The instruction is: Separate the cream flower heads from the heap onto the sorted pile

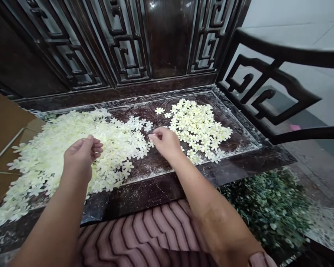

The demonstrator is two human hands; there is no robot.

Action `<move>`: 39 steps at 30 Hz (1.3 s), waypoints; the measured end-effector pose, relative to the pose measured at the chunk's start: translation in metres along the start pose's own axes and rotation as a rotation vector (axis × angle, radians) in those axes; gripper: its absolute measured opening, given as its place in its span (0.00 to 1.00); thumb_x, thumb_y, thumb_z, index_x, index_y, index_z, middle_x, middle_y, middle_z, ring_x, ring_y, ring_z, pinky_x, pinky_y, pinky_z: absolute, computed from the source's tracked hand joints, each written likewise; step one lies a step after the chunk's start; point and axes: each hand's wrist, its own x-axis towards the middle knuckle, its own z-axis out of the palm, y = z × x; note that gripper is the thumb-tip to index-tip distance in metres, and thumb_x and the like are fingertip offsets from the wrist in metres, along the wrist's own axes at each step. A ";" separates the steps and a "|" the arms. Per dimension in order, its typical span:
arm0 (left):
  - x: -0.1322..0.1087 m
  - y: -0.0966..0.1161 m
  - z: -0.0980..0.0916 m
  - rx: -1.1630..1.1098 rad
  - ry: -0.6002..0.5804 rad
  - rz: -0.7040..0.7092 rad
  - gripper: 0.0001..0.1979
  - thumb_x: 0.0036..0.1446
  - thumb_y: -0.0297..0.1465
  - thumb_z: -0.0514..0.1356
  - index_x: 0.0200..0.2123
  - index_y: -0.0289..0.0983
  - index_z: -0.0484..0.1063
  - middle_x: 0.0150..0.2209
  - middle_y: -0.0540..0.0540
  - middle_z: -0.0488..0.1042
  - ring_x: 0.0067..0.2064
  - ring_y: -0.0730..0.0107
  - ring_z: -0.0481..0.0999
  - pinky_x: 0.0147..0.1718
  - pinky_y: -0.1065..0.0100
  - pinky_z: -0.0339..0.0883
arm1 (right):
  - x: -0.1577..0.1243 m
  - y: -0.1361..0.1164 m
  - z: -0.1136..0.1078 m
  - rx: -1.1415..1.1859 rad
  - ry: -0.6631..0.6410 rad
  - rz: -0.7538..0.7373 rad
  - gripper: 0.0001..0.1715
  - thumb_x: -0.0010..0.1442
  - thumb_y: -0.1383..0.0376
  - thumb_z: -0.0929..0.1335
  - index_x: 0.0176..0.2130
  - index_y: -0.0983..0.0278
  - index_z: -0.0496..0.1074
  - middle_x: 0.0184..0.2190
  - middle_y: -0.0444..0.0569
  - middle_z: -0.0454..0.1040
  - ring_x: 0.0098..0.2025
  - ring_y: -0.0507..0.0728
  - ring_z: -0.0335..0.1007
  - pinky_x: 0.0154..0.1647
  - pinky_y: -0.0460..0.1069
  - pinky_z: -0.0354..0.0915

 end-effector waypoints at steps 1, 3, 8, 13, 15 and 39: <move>-0.001 -0.001 0.003 0.007 -0.010 -0.007 0.08 0.47 0.34 0.61 0.23 0.34 0.69 0.21 0.50 0.70 0.21 0.78 0.66 0.19 0.77 0.58 | 0.004 0.004 -0.005 -0.157 0.052 0.013 0.13 0.56 0.62 0.68 0.41 0.66 0.73 0.39 0.54 0.74 0.42 0.58 0.69 0.43 0.55 0.66; -0.003 -0.001 0.008 0.024 -0.020 -0.022 0.06 0.47 0.32 0.60 0.25 0.34 0.70 0.22 0.51 0.71 0.21 0.78 0.66 0.19 0.77 0.58 | 0.014 0.014 -0.013 -0.488 0.148 -0.009 0.22 0.53 0.61 0.70 0.47 0.67 0.72 0.48 0.59 0.71 0.53 0.66 0.62 0.51 0.60 0.61; -0.013 0.005 0.012 0.092 -0.136 0.010 0.06 0.48 0.31 0.58 0.28 0.34 0.72 0.25 0.50 0.72 0.24 0.76 0.68 0.23 0.75 0.61 | 0.034 0.044 -0.022 -0.612 0.247 -0.017 0.14 0.54 0.70 0.67 0.42 0.70 0.74 0.46 0.63 0.70 0.53 0.69 0.60 0.53 0.58 0.57; -0.026 0.008 0.004 0.228 -0.333 0.083 0.08 0.50 0.34 0.58 0.29 0.35 0.72 0.29 0.47 0.74 0.28 0.71 0.71 0.27 0.72 0.63 | 0.039 0.053 -0.042 -0.413 0.355 -0.016 0.08 0.57 0.70 0.64 0.33 0.70 0.73 0.33 0.60 0.72 0.38 0.61 0.67 0.40 0.54 0.61; -0.030 0.007 -0.002 0.295 -0.372 0.099 0.09 0.51 0.36 0.58 0.30 0.36 0.73 0.29 0.46 0.75 0.29 0.69 0.71 0.27 0.70 0.63 | 0.038 0.054 -0.057 -0.293 0.399 -0.008 0.10 0.58 0.64 0.64 0.32 0.69 0.72 0.27 0.56 0.71 0.31 0.57 0.66 0.34 0.52 0.60; -0.097 -0.011 0.021 0.072 -0.694 0.119 0.12 0.58 0.35 0.54 0.24 0.36 0.65 0.23 0.51 0.69 0.25 0.75 0.70 0.27 0.72 0.64 | -0.097 -0.022 0.021 0.436 0.046 -0.257 0.26 0.40 0.44 0.71 0.24 0.65 0.70 0.22 0.44 0.70 0.25 0.51 0.62 0.26 0.47 0.60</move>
